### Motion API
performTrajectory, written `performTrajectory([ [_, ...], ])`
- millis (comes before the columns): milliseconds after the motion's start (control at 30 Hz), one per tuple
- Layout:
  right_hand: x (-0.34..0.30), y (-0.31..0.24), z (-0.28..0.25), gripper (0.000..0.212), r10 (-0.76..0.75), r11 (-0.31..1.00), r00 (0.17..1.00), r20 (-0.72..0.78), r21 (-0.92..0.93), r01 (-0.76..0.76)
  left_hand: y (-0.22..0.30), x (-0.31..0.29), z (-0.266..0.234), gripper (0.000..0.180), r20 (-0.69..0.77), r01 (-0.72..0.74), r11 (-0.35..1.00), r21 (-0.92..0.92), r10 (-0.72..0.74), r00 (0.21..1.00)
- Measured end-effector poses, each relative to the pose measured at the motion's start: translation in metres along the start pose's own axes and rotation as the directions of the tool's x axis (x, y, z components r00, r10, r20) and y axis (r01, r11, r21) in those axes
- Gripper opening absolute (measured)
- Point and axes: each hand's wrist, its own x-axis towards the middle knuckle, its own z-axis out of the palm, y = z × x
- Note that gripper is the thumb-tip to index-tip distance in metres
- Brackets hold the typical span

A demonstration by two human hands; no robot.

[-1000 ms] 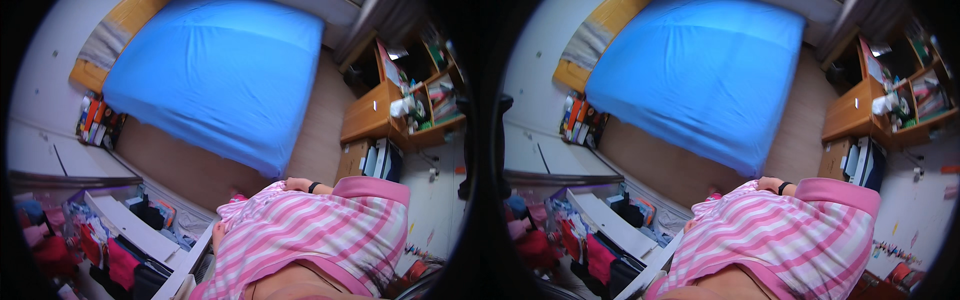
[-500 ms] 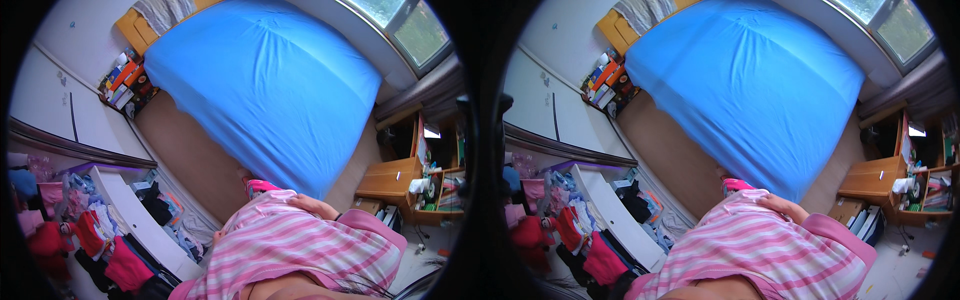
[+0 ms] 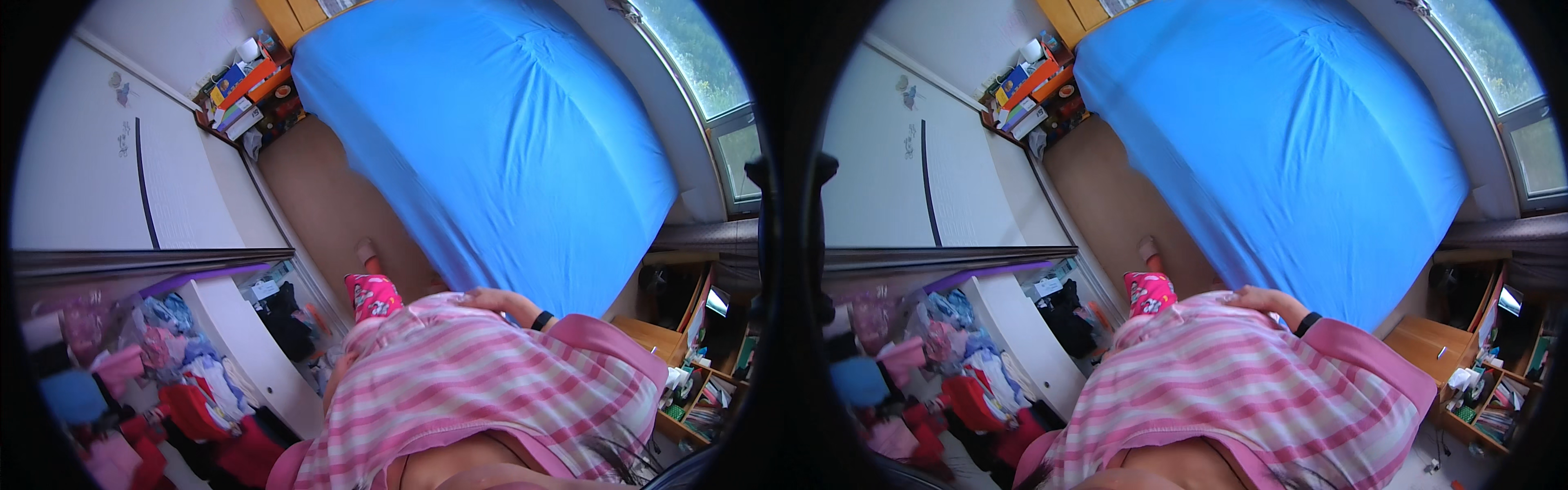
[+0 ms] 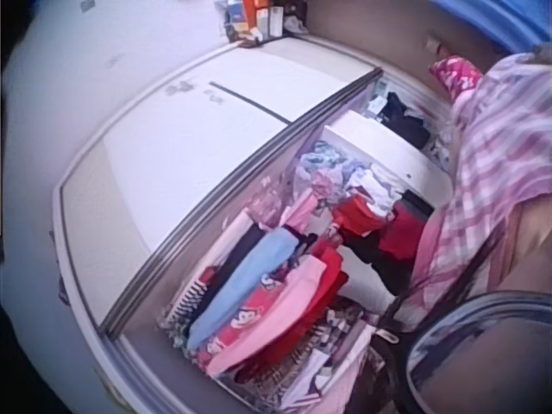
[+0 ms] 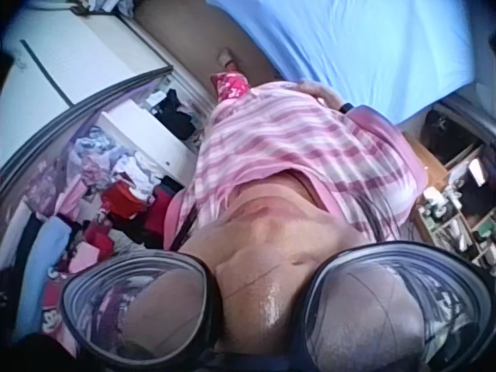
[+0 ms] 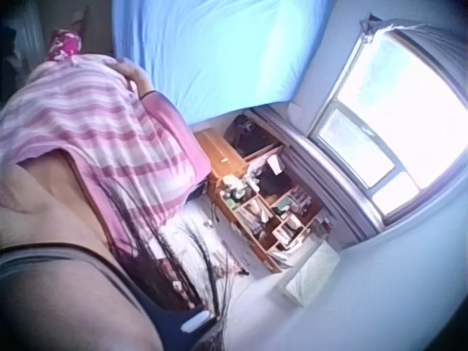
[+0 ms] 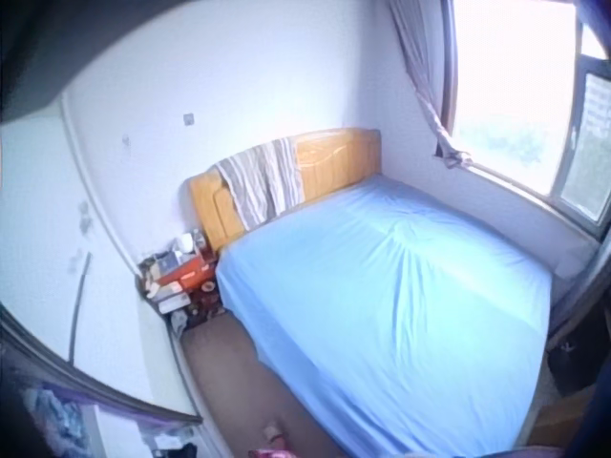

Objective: The person spreads and smooths a blue fitted sheet over a mattress, tucking the edges under and adjusting the corners to fit snugly. The person moves around the bed to reach each side and corner, repeatedly pulling and smoothing the fabric.

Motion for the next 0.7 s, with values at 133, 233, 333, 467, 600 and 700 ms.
performTrajectory([
  [133,0.045,-0.07,-0.022,0.053,-0.093,0.982,0.995,-0.02,0.16,0.095,0.053,0.064,-0.065,0.02,0.125,-0.007,0.999,-0.045,0.013,0.992],
  [233,0.048,-0.121,-0.044,0.042,-0.052,0.939,0.991,0.12,0.342,0.008,0.081,0.104,-0.11,0.021,0.264,0.101,0.994,-0.036,-0.088,0.961],
  [333,0.05,-0.165,-0.065,0.048,0.013,0.863,0.998,0.062,0.503,-0.042,0.108,0.139,-0.145,0.024,0.3,0.201,0.977,-0.076,-0.17,0.939],
  [467,0.088,-0.213,-0.111,0.05,0.097,0.853,0.995,0.012,0.515,-0.089,0.168,0.192,-0.183,0.027,0.314,0.24,0.969,-0.05,-0.213,0.925],
  [600,0.14,-0.264,-0.178,0.054,-0.073,0.902,0.993,0.093,0.431,0.026,0.245,0.236,-0.214,0.029,0.175,0.16,0.965,0.208,-0.198,0.964],
  [700,0.165,-0.303,-0.214,0.055,-0.029,0.885,0.964,0.266,0.456,-0.099,0.282,0.258,-0.238,0.029,0.207,0.186,0.965,0.183,-0.222,0.953],
])
